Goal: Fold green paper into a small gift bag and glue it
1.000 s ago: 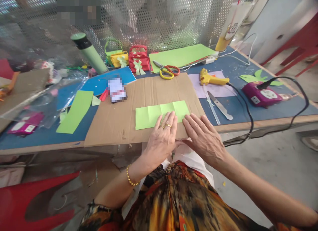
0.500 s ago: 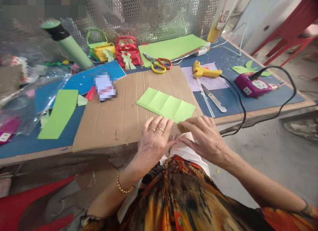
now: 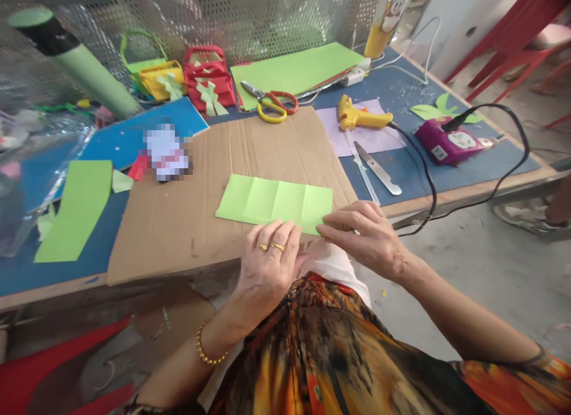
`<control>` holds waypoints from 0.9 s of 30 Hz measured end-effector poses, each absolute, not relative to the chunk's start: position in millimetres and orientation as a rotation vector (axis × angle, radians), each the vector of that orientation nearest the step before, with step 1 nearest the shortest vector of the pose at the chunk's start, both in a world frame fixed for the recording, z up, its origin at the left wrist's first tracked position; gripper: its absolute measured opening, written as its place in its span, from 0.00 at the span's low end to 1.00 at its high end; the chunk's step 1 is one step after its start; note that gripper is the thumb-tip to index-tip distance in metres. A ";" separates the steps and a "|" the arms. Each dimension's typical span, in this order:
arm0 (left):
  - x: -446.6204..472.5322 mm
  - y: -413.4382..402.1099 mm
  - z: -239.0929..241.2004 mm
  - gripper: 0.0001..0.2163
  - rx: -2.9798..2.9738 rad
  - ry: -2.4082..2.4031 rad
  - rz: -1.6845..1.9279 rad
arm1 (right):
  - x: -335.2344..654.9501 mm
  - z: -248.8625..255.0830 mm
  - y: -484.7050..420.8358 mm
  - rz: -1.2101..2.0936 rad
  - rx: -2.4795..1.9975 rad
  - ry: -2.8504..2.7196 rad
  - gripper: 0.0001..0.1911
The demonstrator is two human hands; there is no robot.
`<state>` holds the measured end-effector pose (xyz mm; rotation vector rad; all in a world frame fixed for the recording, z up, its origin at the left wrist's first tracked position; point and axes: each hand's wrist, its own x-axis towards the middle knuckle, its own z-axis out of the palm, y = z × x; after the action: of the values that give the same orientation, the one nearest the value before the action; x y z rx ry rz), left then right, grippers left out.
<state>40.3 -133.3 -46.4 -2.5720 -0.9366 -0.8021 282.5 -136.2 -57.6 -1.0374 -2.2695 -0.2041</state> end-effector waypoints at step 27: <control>34.3 -137.9 -55.0 0.17 -2.602 -0.952 -0.989 | 256.3 -30.9 -87.2 0.381 -1.279 -2.113 0.11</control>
<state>34.3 -137.9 -55.0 -2.6022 -0.9521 -0.9889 256.3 -87.2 -30.9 -1.2793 -2.1130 0.3813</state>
